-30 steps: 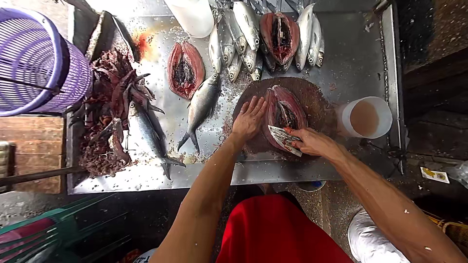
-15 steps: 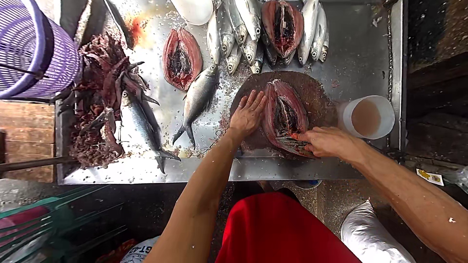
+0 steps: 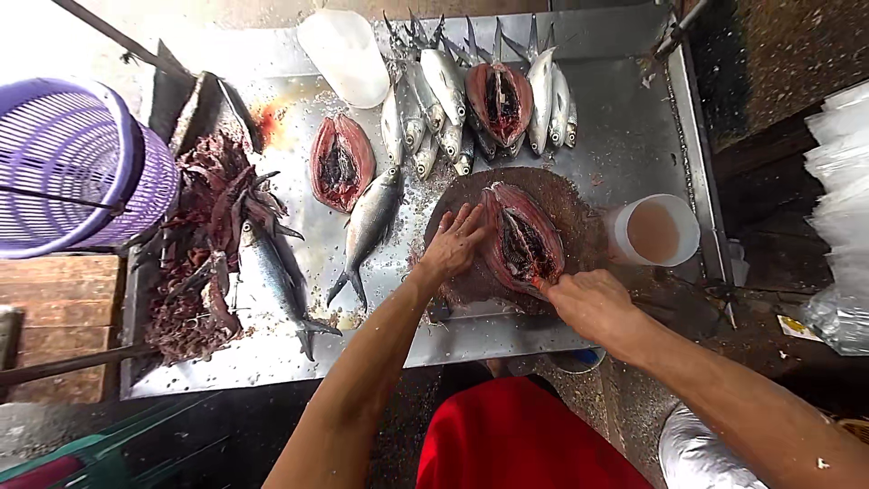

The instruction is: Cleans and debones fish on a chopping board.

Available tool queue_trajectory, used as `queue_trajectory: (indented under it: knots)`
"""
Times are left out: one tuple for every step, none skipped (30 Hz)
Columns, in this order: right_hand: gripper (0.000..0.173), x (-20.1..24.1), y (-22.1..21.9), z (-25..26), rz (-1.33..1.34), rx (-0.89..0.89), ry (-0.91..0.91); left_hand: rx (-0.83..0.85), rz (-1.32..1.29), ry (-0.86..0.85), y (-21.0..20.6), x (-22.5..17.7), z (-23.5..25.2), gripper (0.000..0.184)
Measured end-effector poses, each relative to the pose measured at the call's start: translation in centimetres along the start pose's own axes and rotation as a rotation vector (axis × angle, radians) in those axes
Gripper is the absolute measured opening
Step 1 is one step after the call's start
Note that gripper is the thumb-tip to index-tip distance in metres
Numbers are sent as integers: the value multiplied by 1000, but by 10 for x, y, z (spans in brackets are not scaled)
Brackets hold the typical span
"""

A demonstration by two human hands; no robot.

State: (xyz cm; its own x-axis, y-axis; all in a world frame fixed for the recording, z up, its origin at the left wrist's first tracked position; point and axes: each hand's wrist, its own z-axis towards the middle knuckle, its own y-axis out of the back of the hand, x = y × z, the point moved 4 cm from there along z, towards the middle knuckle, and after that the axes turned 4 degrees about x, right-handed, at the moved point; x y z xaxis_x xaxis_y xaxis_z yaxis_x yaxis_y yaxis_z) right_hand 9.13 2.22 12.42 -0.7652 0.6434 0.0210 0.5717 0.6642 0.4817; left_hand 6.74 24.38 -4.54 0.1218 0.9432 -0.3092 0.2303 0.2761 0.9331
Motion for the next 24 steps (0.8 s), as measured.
queue_trajectory:
  knots:
    - [43,1,-1,-5,8,-3,-12,11,28,-10,1,-1,0,51]
    - [46,1,-3,-9,23,-10,-23,13,46,-17,2,-2,1,48]
    - [49,0,-6,-13,43,-23,-34,12,57,-31,2,-1,3,45]
    - [52,-3,-10,-17,67,-37,-42,8,59,-56,1,-1,5,42]
    - [55,-8,-14,-20,97,-56,-49,-3,61,-95,-1,-2,5,39]
    - [58,-13,-19,-22,128,-81,-55,-10,61,-134,-1,-4,6,36]
    - [60,-20,-25,-25,166,-111,-58,7,57,-166,-2,-7,5,34]
    - [62,-27,-31,-26,206,-132,-63,36,50,-203,-1,-13,3,32]
    - [62,-35,-36,-27,241,-152,-68,67,35,-241,0,-19,1,31]
    - [63,-42,-40,-28,277,-165,-74,98,25,-281,0,-24,-2,29]
    - [63,-47,-44,-28,310,-164,-83,123,26,-306,-2,-28,-6,29]
    - [62,-52,-49,-27,342,-161,-92,137,34,-311,-3,-31,-9,30]
    - [61,-56,-52,-26,371,-158,-100,113,47,-308,-4,-31,-11,29]
    - [60,-58,-56,-24,394,-153,-107,70,67,-295,-4,-31,-13,27]
    - [60,-60,-61,-21,416,-149,-113,9,100,-267,-3,-28,-14,24]
    - [60,-62,-64,-18,438,-153,-118,-56,133,-223,-1,-23,-14,22]
    - [60,-63,-67,-15,466,-161,-120,-97,157,-169,0,-18,-14,21]
    - [59,-63,-69,-11,498,-168,-115,-120,170,-114,1,-13,-14,23]
    - [59,-62,-69,-6,536,-174,-108,-125,177,-68,1,-9,-14,27]
    - [59,-61,-69,-1,573,-183,-95,-126,173,-32,0,-6,-15,32]
    - [59,-58,-68,5,611,-194,-77,-124,161,-3,-2,-4,-18,37]
    - [59,-56,-67,13,657,-214,-56,-120,141,27,-5,-3,-22,41]
    - [58,-53,-64,22,707,-231,-29,-118,119,54,-9,-2,-26,45]
    - [58,-49,-61,31,760,-252,-1,-130,91,76,-12,-3,-29,48]
